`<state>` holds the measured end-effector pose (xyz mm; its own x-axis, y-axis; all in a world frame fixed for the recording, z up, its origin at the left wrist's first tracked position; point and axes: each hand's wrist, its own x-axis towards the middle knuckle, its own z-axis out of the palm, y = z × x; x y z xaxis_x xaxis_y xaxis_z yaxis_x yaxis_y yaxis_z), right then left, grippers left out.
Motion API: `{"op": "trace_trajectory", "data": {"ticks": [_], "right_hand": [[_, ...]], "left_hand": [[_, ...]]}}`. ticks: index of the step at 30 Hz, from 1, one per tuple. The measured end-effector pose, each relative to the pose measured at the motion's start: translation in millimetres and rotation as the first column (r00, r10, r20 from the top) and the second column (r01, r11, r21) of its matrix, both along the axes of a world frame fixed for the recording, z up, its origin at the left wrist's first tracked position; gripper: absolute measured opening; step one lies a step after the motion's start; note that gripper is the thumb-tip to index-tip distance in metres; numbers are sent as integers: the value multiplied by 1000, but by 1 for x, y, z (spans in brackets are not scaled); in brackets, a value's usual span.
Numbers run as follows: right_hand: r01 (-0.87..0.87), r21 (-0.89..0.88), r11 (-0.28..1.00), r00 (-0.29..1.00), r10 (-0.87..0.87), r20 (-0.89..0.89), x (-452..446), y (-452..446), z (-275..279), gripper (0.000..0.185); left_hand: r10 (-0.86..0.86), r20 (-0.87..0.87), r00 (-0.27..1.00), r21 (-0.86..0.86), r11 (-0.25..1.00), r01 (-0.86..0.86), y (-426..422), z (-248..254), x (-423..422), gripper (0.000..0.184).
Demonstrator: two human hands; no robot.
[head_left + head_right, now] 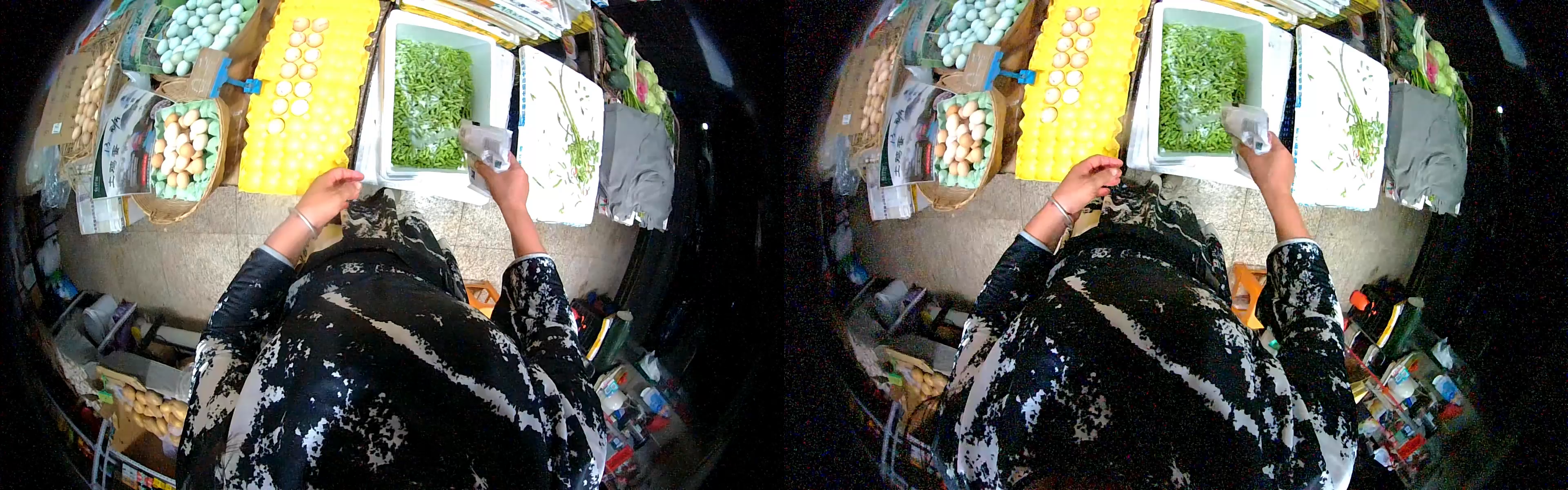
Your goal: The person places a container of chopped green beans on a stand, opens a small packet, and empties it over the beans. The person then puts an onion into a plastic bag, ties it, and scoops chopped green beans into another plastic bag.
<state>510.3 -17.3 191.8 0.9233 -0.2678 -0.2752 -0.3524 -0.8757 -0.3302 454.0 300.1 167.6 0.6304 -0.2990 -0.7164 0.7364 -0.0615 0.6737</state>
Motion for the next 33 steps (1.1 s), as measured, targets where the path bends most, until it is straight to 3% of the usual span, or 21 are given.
{"op": "trace_trajectory", "data": {"ticks": [3,9,13,15,17,18,23,25,31,32,33], "right_hand": [[-53,-12,999,999,53,0,3,2,4,52],[152,33,988,973,-155,170,41,-12,-8,54],[185,71,980,961,-195,195,13,-26,-7,54],[234,90,968,962,-244,123,-8,-29,-18,51],[146,242,959,965,-192,179,-20,-12,-15,47],[149,182,972,974,-176,141,-20,-3,-6,45],[220,252,943,939,-274,209,-3,-12,-12,45],[237,374,897,896,-350,271,-2,-19,-6,46],[204,318,926,918,-293,266,-5,-15,-6,51],[253,440,862,899,-377,221,4,-11,-4,46],[258,444,858,895,-385,224,8,-7,-1,46]], "left_hand": [[-16,-6,1000,-32,999,16,-5,3,3,25],[-50,-16,999,-42,998,50,-4,0,4,28],[21,-15,1000,-34,999,-21,-3,5,6,23],[30,0,1000,-36,999,-30,-1,0,3,23],[64,-38,997,-48,997,-65,0,-8,0,24],[61,-40,997,-47,997,-63,1,-10,-1,24],[-67,-3,998,-10,998,67,3,-2,6,28],[-60,8,998,-22,998,60,4,-4,10,28],[-86,15,996,-18,996,87,1,-6,10,27],[-100,16,995,-19,995,100,1,-6,9,26],[-108,20,994,-14,994,108,1,-4,10,26]]}}
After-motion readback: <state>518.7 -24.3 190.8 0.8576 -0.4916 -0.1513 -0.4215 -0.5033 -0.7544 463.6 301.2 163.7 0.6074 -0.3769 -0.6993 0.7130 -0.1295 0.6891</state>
